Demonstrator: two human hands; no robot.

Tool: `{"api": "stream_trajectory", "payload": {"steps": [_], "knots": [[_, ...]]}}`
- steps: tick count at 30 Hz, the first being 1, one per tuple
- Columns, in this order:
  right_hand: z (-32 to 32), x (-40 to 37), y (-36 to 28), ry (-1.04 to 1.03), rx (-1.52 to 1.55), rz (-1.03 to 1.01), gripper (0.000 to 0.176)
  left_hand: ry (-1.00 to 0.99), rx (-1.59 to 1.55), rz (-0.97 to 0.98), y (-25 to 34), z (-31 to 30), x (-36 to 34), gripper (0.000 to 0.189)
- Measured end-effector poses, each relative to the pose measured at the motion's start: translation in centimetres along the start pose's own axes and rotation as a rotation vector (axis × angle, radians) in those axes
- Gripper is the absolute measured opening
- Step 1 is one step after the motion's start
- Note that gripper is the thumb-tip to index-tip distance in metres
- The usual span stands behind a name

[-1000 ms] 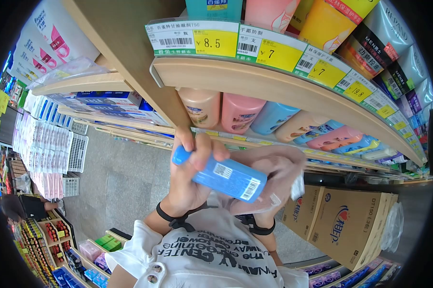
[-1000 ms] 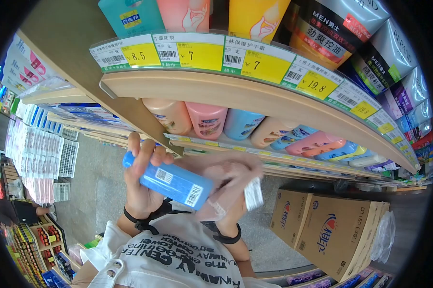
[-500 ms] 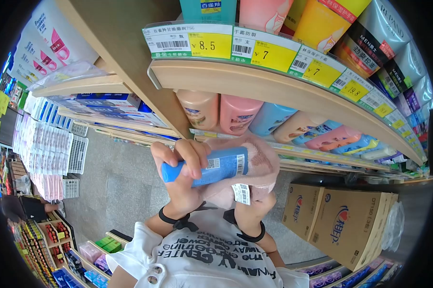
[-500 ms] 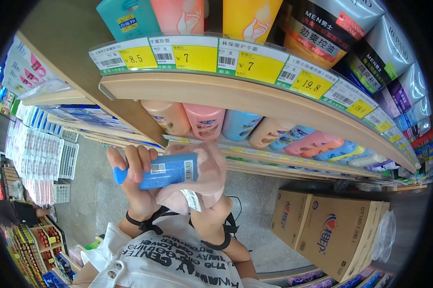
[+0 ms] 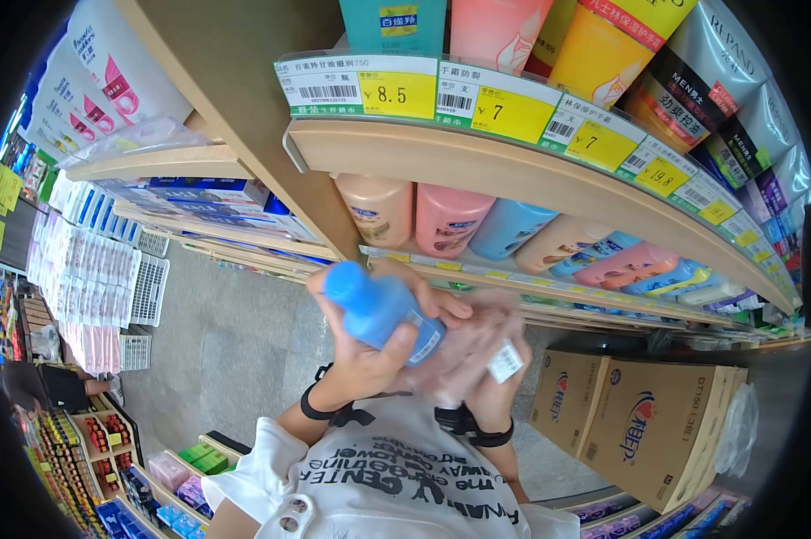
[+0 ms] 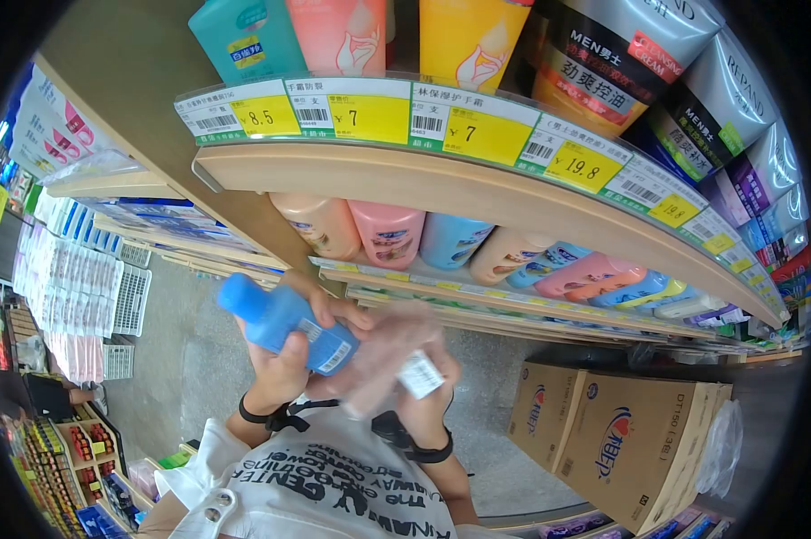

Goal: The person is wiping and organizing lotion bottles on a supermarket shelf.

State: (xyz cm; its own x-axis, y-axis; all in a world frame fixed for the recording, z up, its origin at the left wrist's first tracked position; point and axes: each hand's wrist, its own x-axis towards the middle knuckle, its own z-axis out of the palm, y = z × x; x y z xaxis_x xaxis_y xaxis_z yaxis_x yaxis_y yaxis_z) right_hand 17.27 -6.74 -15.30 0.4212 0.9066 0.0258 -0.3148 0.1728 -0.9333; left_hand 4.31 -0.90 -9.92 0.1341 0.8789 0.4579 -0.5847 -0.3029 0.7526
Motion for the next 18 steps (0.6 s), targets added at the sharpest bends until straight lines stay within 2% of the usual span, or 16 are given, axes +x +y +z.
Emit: {"api": "stream_trajectory", "payload": {"steps": [1, 2, 3, 5, 6, 7, 8, 9, 10, 11, 13, 14, 15, 18], "knots": [[0.3, 0.7, -1.0, 0.085, 0.019, 0.005, 0.023, -0.013, 0.024, -0.097, 0.2, -0.1, -0.1, 0.044], [0.0, 1.2, -1.8, 0.064, -0.166, -0.125, 0.031, -0.054, 0.167, -0.085, 0.4, 0.1, -0.1, 0.043], [0.4, 1.5, -2.7, 0.069, -0.168, -0.124, 0.031, -0.056, 0.164, -0.089, 0.4, 0.0, -0.1, 0.043], [1.3, 2.2, -4.7, 0.358, 0.551, 0.072, 0.036, -0.298, 0.300, -0.144, 0.3, -0.4, -0.3, 0.041], [1.3, 2.8, -6.0, 0.365, 0.548, 0.068, 0.036, -0.325, 0.409, -0.174, 0.2, -0.5, -0.7, 0.044], [0.9, 3.6, -7.6, -0.012, 0.054, 0.029, 0.044, -0.330, 0.404, -0.177, 0.5, -0.1, -0.5, 0.044], [0.6, 3.9, -8.3, -0.386, -0.442, -0.008, 0.053, -0.436, 0.546, -0.186, 1.3, 0.6, -0.2, 0.048], [0.5, 3.7, -8.0, -0.380, -0.443, -0.008, 0.053, -0.541, 0.688, -0.194, 1.6, 1.1, 0.0, 0.052], [0.3, 3.3, -7.2, -0.456, -0.468, -0.277, 0.059, -0.593, 0.823, -0.193, 1.6, 1.2, -0.2, 0.052], [0.2, 2.8, -6.3, -0.529, -0.488, -0.548, 0.065, -0.597, 0.822, -0.192, 1.4, 1.1, -0.6, 0.052], [0.4, 0.3, -4.4, -0.299, -0.360, -0.468, 0.062, -0.554, 0.738, -0.360, 1.1, 0.7, -1.3, 0.051], [1.0, -0.1, -4.5, -0.226, -0.259, -0.378, 0.055, -0.599, 0.741, -0.252, 1.0, 1.1, -0.8, 0.043], [1.2, 0.0, -4.4, -0.224, -0.258, -0.379, 0.055, -0.601, 0.742, -0.251, 0.5, 1.0, -1.1, 0.043], [1.9, 0.4, -3.5, -0.192, -0.178, -0.507, 0.032, -0.594, 0.769, -0.312, -0.8, 0.7, -2.1, 0.040]]}}
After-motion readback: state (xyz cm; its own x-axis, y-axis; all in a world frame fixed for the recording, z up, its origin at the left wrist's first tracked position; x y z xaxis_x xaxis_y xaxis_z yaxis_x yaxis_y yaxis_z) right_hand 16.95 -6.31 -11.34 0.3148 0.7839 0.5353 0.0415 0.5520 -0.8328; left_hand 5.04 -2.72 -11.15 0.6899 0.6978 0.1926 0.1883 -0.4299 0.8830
